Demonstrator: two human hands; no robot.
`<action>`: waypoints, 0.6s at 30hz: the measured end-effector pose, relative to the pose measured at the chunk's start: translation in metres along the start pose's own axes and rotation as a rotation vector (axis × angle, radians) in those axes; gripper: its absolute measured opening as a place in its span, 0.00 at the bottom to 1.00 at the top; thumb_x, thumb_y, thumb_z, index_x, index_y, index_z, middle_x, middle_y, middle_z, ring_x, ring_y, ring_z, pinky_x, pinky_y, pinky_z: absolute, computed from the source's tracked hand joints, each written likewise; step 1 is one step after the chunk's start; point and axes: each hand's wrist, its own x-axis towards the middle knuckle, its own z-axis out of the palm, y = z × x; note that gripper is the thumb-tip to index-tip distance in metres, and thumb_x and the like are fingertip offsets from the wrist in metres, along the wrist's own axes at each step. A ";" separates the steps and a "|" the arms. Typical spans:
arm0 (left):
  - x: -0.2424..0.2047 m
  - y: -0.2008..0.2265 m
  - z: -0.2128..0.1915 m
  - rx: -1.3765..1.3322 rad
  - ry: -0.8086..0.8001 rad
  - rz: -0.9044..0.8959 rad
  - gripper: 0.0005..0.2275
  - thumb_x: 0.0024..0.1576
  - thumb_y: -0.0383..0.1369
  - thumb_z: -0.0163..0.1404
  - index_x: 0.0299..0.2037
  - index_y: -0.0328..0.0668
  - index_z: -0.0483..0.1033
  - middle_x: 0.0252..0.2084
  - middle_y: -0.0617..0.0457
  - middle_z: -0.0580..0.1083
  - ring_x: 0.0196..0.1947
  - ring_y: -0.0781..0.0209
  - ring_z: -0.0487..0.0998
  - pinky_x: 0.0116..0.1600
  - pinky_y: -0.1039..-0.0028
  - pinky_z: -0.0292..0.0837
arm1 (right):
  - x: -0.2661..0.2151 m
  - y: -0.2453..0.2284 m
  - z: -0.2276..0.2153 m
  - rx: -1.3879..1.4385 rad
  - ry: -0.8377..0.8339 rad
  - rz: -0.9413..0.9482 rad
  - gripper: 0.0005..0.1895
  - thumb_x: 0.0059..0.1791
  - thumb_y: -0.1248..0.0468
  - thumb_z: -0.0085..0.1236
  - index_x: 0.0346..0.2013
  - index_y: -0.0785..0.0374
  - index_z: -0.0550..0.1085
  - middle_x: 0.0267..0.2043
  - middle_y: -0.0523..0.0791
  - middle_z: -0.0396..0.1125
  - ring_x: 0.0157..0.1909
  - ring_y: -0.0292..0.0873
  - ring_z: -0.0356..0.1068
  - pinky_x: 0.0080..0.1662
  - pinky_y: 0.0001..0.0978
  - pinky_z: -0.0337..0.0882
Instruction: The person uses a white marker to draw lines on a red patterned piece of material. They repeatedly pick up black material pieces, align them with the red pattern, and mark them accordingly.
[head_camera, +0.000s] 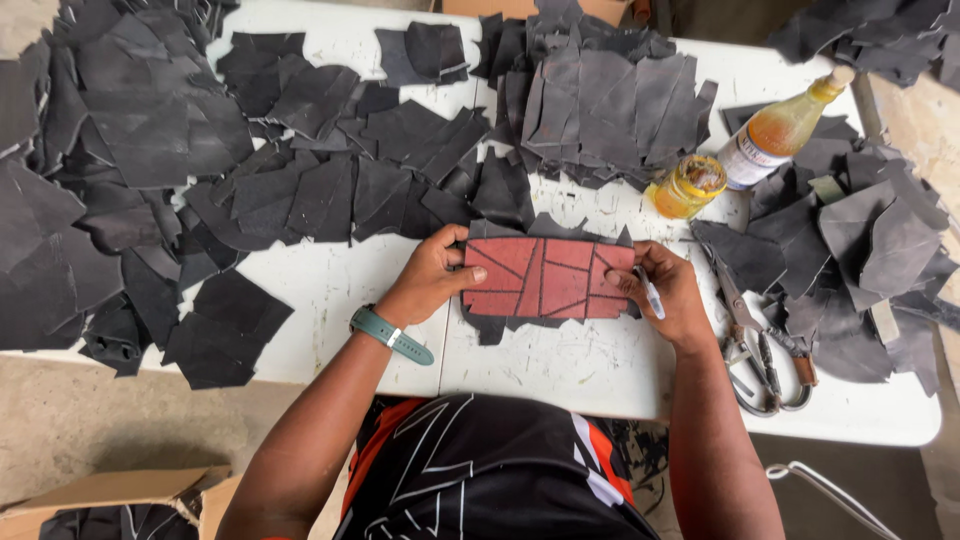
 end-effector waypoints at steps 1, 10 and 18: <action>0.002 0.004 -0.001 0.007 0.004 0.005 0.19 0.57 0.24 0.55 0.58 0.31 0.66 0.44 0.42 0.81 0.46 0.60 0.83 0.50 0.72 0.80 | 0.004 -0.003 0.000 0.001 0.005 -0.006 0.11 0.47 0.72 0.66 0.42 0.66 0.73 0.35 0.39 0.71 0.36 0.29 0.65 0.39 0.23 0.68; 0.000 0.001 -0.002 -0.072 0.000 -0.044 0.19 0.57 0.23 0.54 0.58 0.30 0.66 0.45 0.42 0.81 0.46 0.59 0.84 0.50 0.71 0.82 | 0.000 0.002 0.000 0.184 0.004 0.037 0.14 0.47 0.75 0.65 0.46 0.67 0.75 0.40 0.42 0.74 0.39 0.31 0.71 0.44 0.23 0.70; 0.002 -0.001 -0.004 -0.143 -0.001 -0.092 0.22 0.56 0.23 0.55 0.60 0.32 0.64 0.45 0.41 0.80 0.43 0.58 0.83 0.45 0.69 0.81 | 0.002 0.003 0.000 0.033 0.009 0.018 0.14 0.47 0.73 0.66 0.46 0.67 0.75 0.39 0.41 0.74 0.38 0.29 0.69 0.42 0.21 0.69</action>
